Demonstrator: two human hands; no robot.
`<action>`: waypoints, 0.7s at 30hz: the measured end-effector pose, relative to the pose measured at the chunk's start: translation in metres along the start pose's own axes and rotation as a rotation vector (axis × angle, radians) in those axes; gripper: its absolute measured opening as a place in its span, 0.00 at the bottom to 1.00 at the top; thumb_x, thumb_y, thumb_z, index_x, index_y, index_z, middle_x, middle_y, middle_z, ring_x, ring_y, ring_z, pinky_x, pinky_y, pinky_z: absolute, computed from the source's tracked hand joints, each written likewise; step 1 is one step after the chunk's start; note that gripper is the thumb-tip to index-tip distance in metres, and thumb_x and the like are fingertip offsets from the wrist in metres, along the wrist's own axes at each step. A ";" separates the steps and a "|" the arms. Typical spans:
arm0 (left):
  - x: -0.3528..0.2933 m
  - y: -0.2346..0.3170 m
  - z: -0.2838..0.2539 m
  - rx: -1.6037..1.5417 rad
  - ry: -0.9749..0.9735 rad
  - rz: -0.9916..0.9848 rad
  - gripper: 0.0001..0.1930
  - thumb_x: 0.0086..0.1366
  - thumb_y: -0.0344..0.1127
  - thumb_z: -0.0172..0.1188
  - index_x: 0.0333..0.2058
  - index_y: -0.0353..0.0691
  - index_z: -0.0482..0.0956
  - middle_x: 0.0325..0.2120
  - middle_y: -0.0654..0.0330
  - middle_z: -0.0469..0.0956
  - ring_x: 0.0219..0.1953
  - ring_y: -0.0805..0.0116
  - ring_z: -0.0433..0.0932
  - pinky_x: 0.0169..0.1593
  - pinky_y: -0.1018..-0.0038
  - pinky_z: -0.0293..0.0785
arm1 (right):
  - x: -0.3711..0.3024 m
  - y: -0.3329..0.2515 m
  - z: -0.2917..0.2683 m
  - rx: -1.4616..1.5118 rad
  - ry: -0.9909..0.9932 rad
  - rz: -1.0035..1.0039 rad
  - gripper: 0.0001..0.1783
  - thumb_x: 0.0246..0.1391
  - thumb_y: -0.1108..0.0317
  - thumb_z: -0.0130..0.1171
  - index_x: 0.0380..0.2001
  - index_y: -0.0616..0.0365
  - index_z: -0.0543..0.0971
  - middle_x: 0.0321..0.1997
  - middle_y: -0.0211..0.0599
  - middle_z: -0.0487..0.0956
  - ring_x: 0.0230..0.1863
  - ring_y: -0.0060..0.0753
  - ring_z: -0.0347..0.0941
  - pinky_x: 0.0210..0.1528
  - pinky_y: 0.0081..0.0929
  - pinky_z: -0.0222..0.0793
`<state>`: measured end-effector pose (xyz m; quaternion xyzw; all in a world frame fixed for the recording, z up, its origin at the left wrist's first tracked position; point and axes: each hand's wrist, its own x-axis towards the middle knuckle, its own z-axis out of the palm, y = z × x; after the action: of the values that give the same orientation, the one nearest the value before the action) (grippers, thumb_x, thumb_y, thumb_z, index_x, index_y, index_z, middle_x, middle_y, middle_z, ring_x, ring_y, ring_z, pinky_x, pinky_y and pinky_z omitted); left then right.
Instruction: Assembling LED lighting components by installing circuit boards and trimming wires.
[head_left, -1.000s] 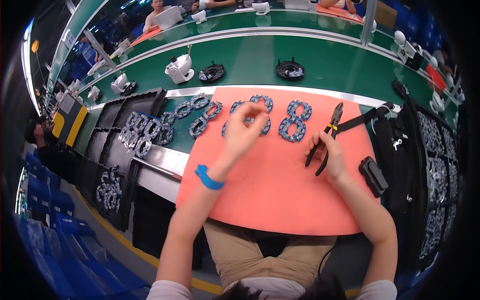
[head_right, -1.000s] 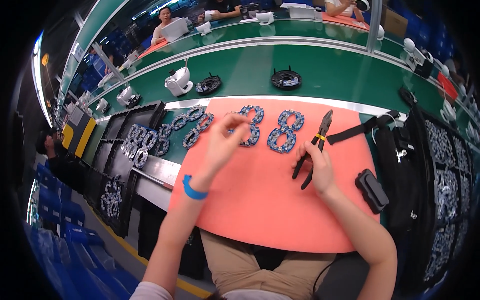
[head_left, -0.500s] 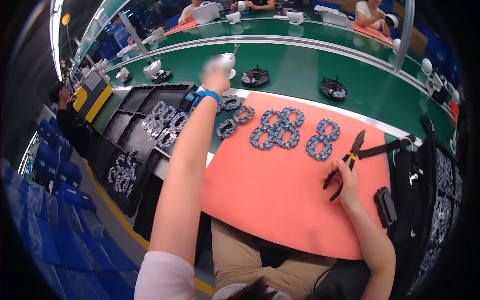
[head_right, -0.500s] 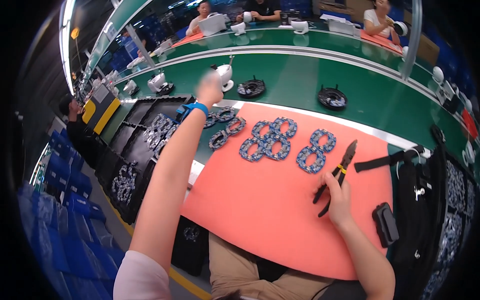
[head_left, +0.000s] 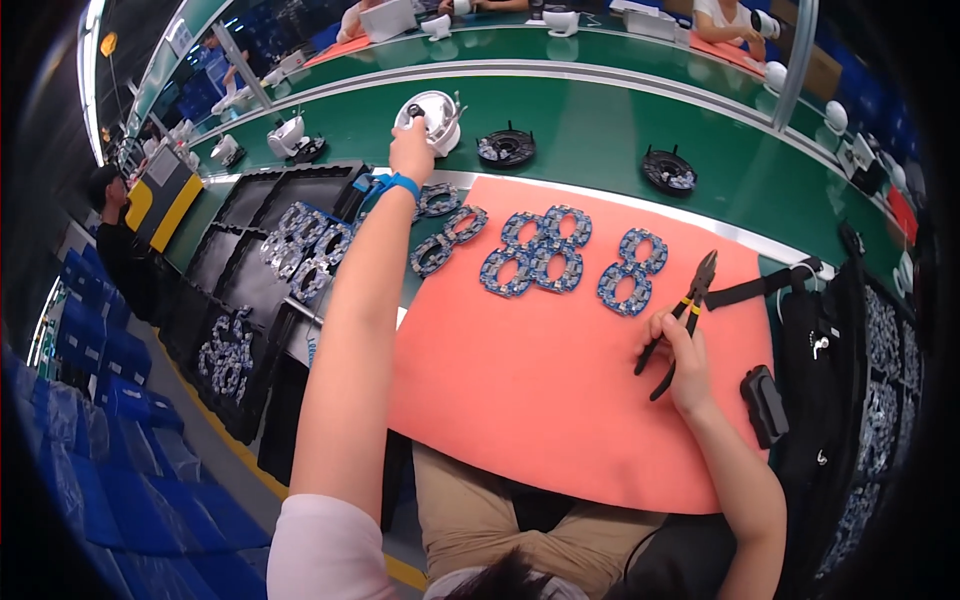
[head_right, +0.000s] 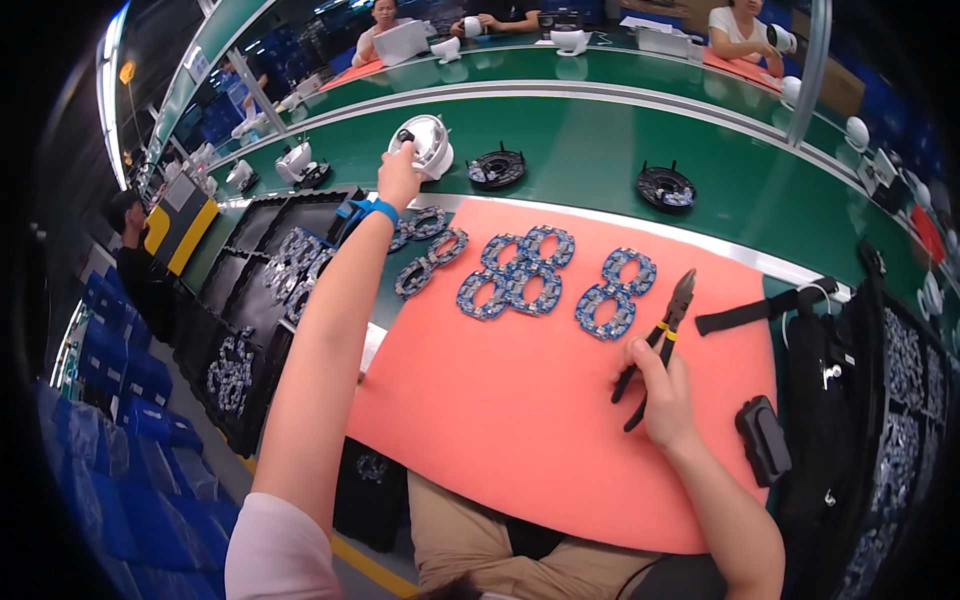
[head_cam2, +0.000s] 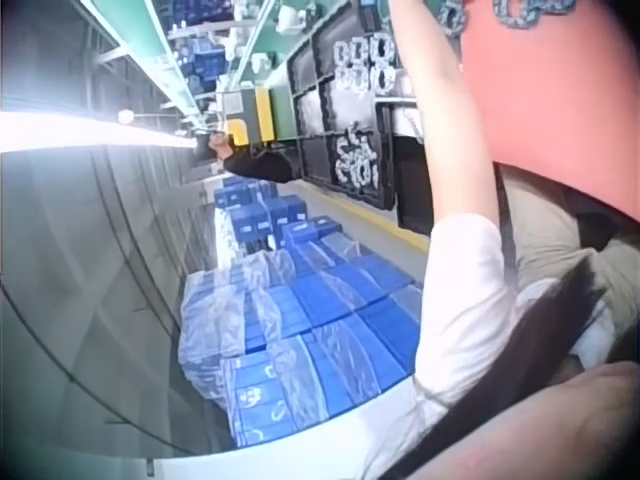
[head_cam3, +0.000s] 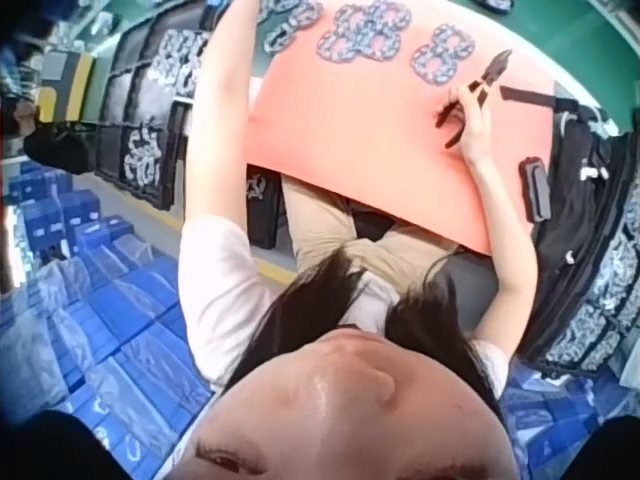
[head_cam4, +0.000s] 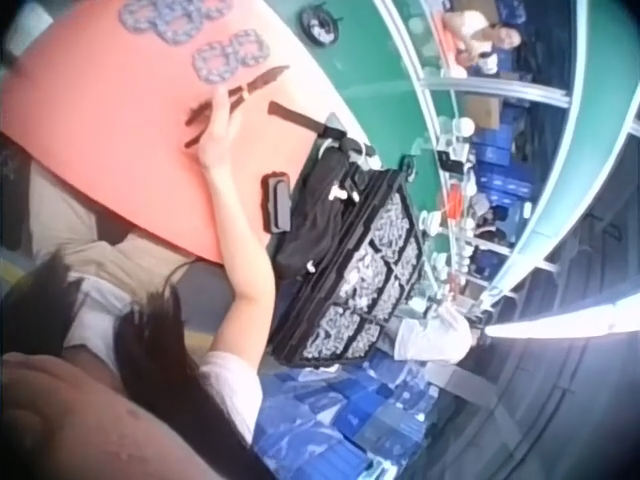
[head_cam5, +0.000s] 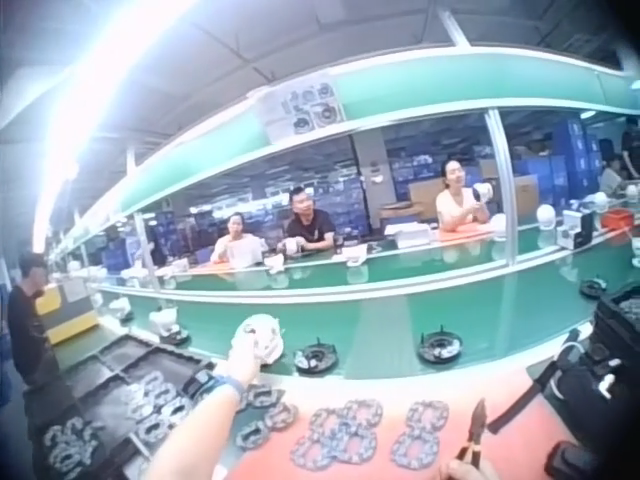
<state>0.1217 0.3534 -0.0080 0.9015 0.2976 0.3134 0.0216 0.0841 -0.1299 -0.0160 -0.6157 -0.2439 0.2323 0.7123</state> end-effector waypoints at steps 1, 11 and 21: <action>-0.004 0.001 -0.001 -0.006 -0.004 0.054 0.20 0.49 0.27 0.60 0.41 0.46 0.66 0.38 0.40 0.67 0.36 0.39 0.74 0.38 0.57 0.74 | 0.000 -0.001 -0.002 -0.007 -0.006 0.000 0.15 0.58 0.56 0.40 0.26 0.56 0.63 0.25 0.32 0.66 0.27 0.26 0.68 0.33 0.25 0.67; -0.023 0.038 -0.105 -0.084 0.017 0.261 0.18 0.49 0.33 0.64 0.39 0.43 0.68 0.33 0.48 0.71 0.36 0.50 0.75 0.38 0.64 0.72 | -0.002 -0.003 0.001 0.080 0.010 -0.025 0.16 0.59 0.60 0.43 0.24 0.60 0.67 0.22 0.33 0.69 0.25 0.25 0.68 0.29 0.23 0.65; -0.196 0.128 -0.245 -0.417 -0.506 0.499 0.18 0.49 0.25 0.61 0.40 0.43 0.69 0.36 0.51 0.68 0.32 0.56 0.75 0.36 0.67 0.72 | -0.002 -0.004 -0.005 0.069 0.054 0.004 0.18 0.58 0.51 0.40 0.26 0.55 0.65 0.26 0.32 0.67 0.29 0.27 0.68 0.35 0.27 0.66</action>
<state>-0.0760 0.1042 0.1089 0.9709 -0.0146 0.1311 0.1998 0.0858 -0.1357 -0.0132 -0.5974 -0.2153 0.2253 0.7389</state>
